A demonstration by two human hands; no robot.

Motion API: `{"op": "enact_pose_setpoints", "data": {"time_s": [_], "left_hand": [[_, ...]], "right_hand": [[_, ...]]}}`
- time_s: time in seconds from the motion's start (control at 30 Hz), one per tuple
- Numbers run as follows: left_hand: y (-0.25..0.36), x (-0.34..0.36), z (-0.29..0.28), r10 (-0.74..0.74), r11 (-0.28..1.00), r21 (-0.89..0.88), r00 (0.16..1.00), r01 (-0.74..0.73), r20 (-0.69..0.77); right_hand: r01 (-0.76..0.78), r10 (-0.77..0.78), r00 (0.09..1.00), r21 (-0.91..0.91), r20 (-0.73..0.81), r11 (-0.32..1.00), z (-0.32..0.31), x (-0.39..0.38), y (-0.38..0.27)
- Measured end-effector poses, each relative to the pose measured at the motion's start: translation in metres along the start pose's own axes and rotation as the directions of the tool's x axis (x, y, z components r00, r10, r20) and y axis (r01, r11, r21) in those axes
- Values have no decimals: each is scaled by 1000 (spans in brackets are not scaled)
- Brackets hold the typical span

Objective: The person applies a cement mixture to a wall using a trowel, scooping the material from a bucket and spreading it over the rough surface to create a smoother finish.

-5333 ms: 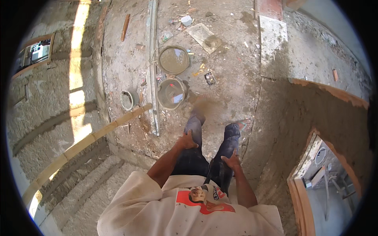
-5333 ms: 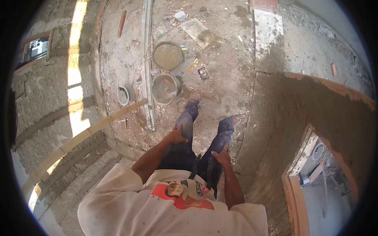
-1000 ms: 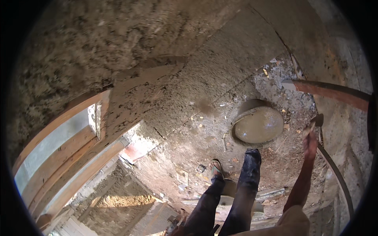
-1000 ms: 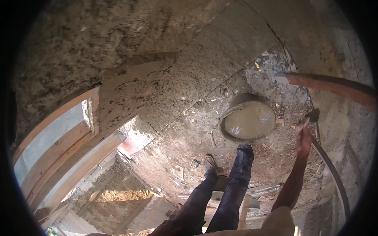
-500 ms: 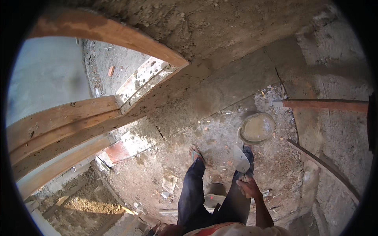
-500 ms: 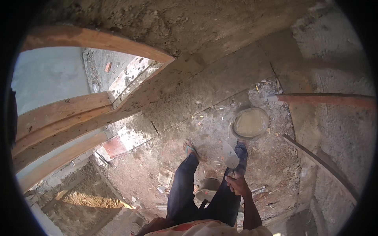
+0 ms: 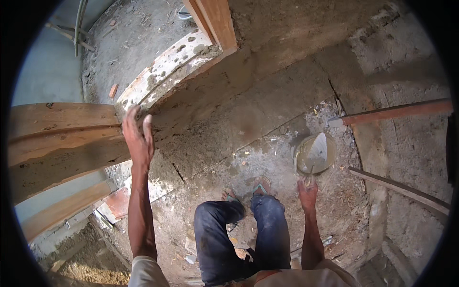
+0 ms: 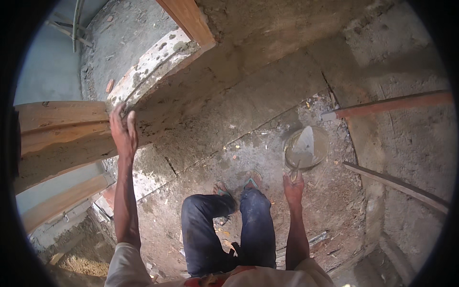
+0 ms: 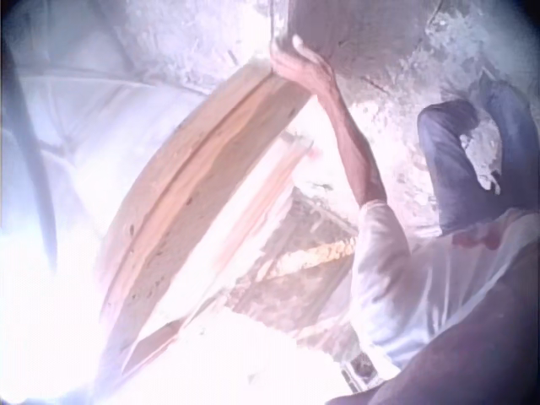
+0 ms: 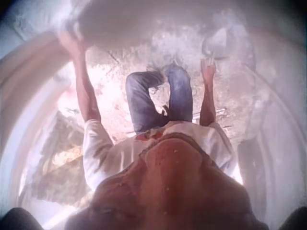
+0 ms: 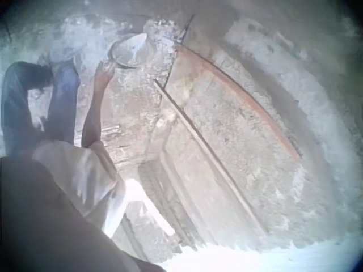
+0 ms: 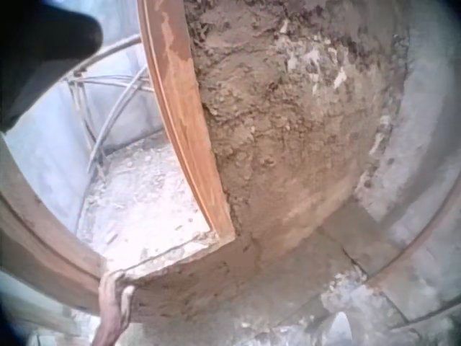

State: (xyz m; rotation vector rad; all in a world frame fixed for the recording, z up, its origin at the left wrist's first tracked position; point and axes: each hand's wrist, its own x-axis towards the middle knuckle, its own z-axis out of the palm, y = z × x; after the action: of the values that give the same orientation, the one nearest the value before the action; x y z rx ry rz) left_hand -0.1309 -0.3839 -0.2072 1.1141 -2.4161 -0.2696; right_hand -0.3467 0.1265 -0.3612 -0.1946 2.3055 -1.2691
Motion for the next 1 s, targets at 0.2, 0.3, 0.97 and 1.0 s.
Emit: {"op": "enact_pose_setpoints", "data": {"time_s": [0.2,0.3,0.97,1.0], "left_hand": [[-44,83,43,46,996,87,990,-35,-132],[-49,80,42,-71,995,64,994,76,-78],[-51,85,48,0,1000,26,999,2,-53],[-52,87,50,0,1000,22,998,2,-58]], "right_hand": [[59,-66,991,-61,-121,996,85,59,110],[102,-111,986,-73,-128,992,110,68,133],[-33,-72,990,-702,-119,711,-104,12,174],[8,-67,995,-626,-71,780,-94,11,178]]}}
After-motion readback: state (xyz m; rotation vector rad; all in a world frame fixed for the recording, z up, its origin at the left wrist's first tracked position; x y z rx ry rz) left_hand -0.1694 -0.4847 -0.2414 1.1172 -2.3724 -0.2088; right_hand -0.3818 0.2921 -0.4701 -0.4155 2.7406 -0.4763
